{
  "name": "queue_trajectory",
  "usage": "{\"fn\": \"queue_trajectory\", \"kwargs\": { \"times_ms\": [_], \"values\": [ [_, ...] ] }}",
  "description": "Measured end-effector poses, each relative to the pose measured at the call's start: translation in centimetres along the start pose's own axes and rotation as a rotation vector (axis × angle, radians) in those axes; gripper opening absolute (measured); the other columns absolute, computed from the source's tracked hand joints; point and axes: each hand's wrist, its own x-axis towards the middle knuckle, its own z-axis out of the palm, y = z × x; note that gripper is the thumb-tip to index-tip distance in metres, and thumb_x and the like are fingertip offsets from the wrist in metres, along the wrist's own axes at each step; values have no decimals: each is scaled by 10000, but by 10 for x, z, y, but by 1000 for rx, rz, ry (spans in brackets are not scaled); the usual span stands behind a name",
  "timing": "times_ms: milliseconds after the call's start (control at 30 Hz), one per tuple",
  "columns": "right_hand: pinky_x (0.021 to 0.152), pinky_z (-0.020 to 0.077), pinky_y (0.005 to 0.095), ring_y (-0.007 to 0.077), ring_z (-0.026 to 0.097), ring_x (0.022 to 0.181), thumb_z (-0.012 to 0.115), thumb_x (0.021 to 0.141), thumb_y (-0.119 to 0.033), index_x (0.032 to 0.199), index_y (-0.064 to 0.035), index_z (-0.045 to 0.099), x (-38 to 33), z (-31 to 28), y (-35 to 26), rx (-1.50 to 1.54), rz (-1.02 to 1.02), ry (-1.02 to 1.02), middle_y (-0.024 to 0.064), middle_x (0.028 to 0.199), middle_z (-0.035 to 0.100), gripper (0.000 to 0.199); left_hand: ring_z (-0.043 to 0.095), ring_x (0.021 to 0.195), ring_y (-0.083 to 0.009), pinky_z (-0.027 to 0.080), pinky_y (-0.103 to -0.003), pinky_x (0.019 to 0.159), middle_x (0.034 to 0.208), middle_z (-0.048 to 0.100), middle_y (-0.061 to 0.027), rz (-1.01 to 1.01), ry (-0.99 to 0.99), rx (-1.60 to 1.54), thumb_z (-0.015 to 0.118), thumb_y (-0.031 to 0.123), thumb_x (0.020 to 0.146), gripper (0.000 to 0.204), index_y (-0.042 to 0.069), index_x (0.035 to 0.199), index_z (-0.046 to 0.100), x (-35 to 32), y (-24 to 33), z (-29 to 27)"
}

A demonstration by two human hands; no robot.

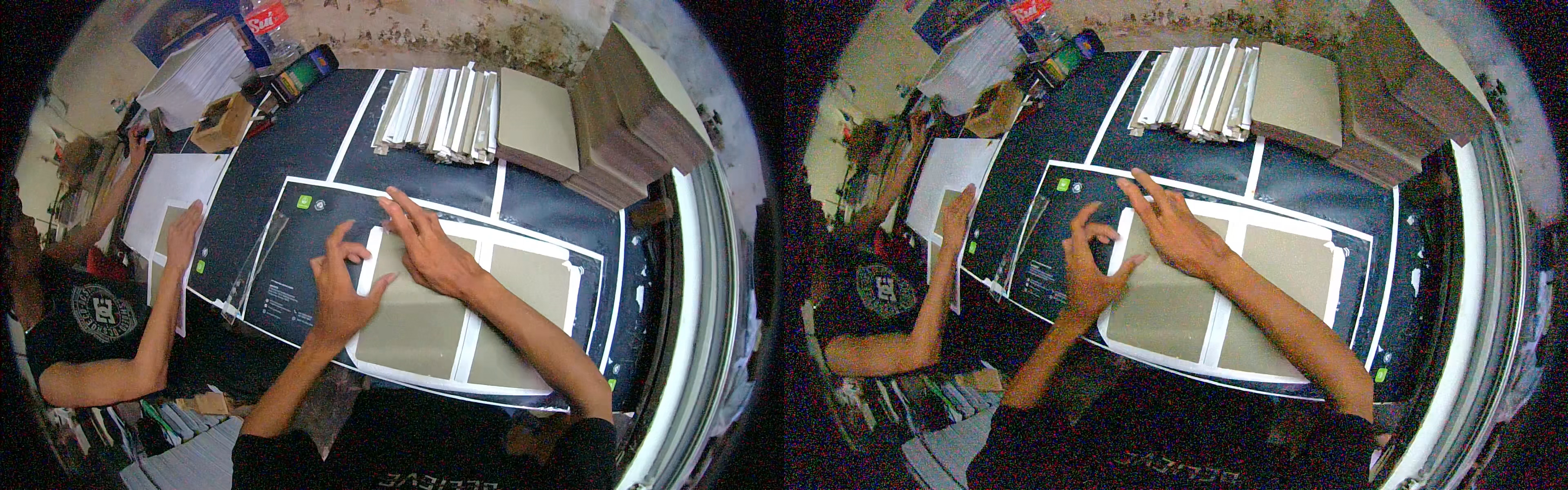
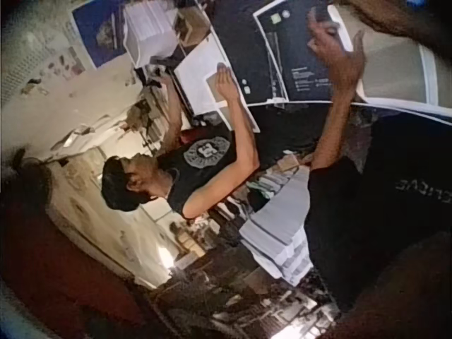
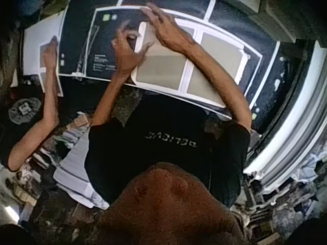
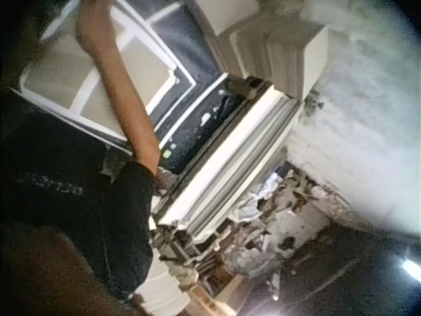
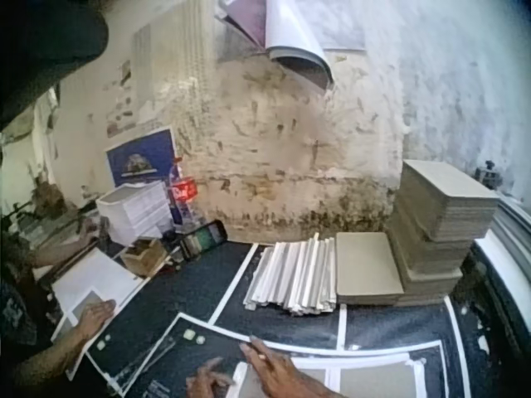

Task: The person places cardboard panels onto a larger backing sheet, applies adhesive strips, and folds the edges over to assemble folders.

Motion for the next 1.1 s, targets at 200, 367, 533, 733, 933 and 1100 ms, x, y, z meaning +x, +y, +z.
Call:
{"fn": "queue_trajectory", "kwargs": {
  "times_ms": [200,367,533,733,933,1100],
  "values": [
    [1142,362,599,487,409,1371,621,865,-54,1621,-101,69,-2,3,2,-183,-64,-94,250,1601,208,937,591,1142,-283,361,-476,1041,1257,606,-165,16,121,-88,749,157,878,692,27,1457,393,42,-36,-13],
    [1085,387,603,447,491,1284,639,890,-133,1619,-89,97,-2,0,-1,-224,-70,-68,258,1456,398,909,532,1264,-381,343,-526,1067,1364,553,-233,93,53,115,587,205,996,542,2,1459,392,119,-108,-1],
    [1093,372,519,401,499,1275,693,889,-207,1585,-88,260,-29,-27,-5,-238,2,5,218,1442,446,829,472,1343,-407,328,-578,1072,1492,423,-243,255,45,359,537,241,1015,545,12,1477,358,195,-142,29],
    [1127,340,514,406,496,1265,657,904,-140,1482,-53,432,-132,-115,23,-258,404,326,241,1371,526,626,356,1471,-338,289,-655,1109,1690,94,-188,225,-12,610,497,308,1011,586,98,1536,342,273,-150,37],
    [1075,408,409,319,533,1234,554,1005,-209,1512,-36,410,-216,-123,63,-116,777,655,218,1444,505,554,256,1537,-321,227,-715,1135,1713,91,-126,236,45,792,355,438,1049,593,128,1554,377,343,-165,65],
    [1100,400,421,331,472,1356,566,999,-192,1502,-5,403,-209,-115,63,-152,763,592,198,1481,479,561,263,1537,-317,198,-724,1141,1708,148,-107,185,19,909,339,465,1044,618,153,1578,351,364,-178,69]
  ]
}}
